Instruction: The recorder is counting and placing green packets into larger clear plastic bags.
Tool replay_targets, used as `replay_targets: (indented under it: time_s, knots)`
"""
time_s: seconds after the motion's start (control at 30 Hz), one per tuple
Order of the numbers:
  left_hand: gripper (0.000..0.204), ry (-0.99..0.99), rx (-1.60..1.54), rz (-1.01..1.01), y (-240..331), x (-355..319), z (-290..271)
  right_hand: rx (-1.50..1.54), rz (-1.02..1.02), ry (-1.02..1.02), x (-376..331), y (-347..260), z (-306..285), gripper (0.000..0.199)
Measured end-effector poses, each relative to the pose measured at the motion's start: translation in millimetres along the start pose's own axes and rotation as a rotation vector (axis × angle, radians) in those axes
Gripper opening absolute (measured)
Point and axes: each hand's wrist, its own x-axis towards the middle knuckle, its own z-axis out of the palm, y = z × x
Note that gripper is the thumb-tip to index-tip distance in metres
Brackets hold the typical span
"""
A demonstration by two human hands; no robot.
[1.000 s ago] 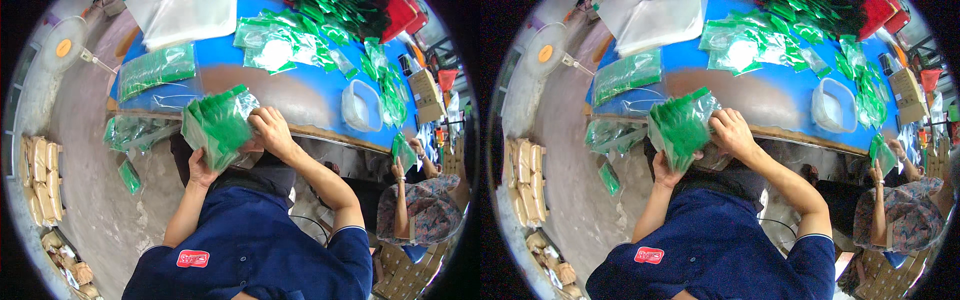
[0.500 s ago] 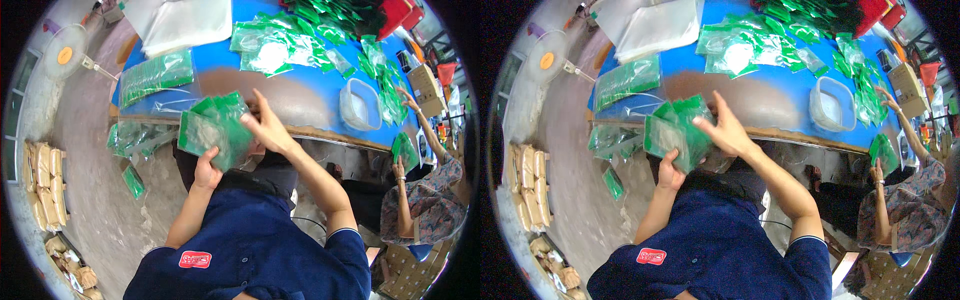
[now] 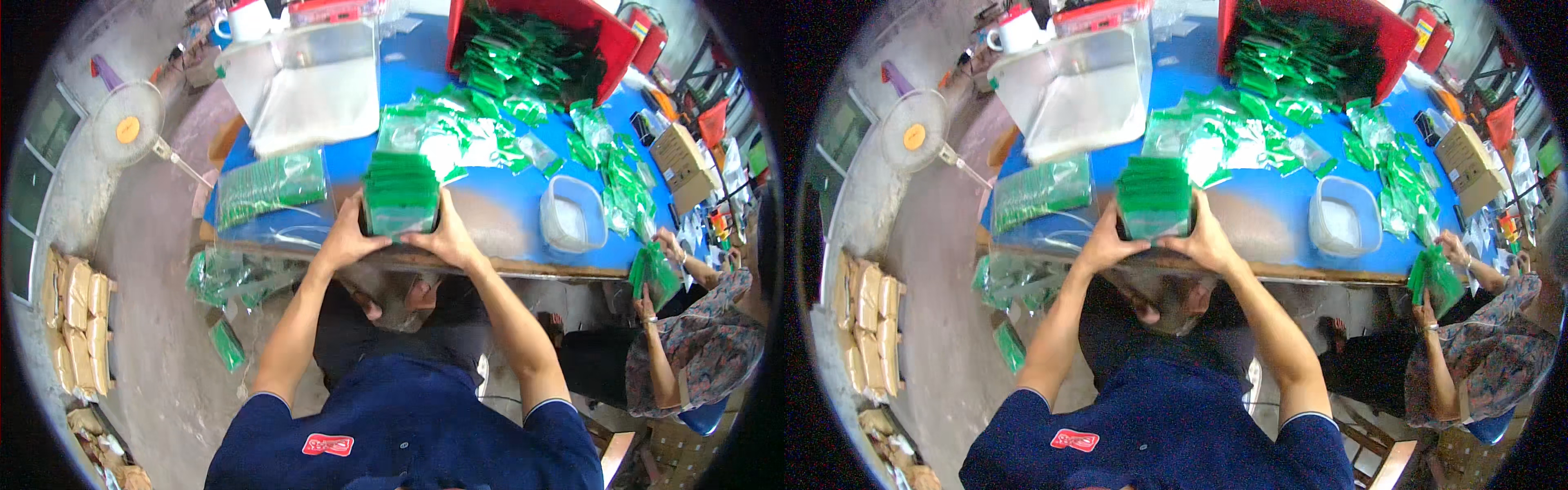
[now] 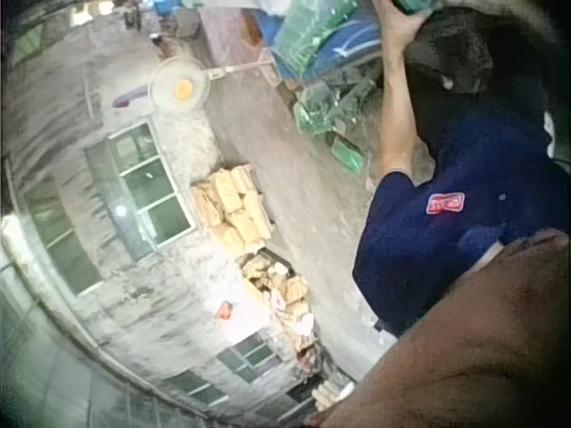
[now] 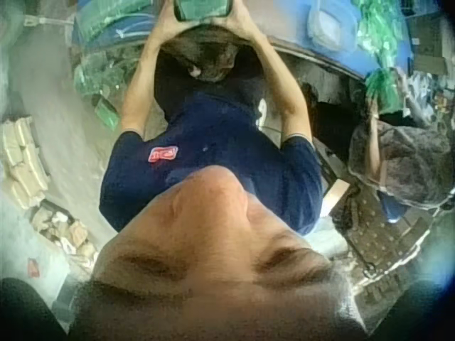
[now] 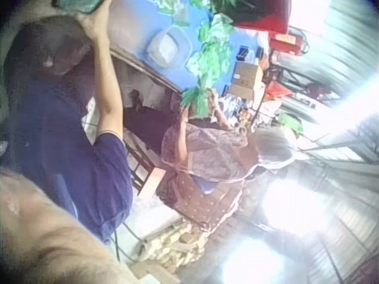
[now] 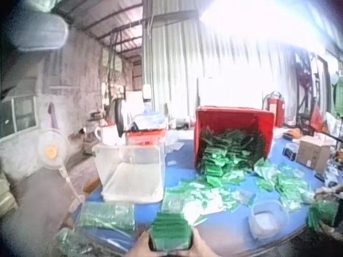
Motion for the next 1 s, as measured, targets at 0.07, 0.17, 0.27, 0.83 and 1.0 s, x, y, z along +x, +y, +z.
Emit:
replay_targets:
  time_s: [0.07,0.17,0.27,0.83,1.0]
  knots:
    - [0.103,-0.100,0.143,0.042,26,1,-5,0.016,-0.015,0.017,1,-3,4,0.105]
    - [0.113,-0.087,-0.142,0.014,18,-1,-2,0.066,-0.006,-0.020,4,-7,8,0.107]
    - [0.126,-0.094,-0.392,-0.044,17,6,5,0.053,-0.048,-0.017,5,4,8,0.100]
    - [0.125,-0.020,-0.385,-0.070,-1,9,17,-0.018,0.031,-0.202,12,8,0,0.103]
    - [0.103,-0.025,-0.508,-0.039,16,17,14,-0.045,-0.023,-0.191,15,22,1,0.104]
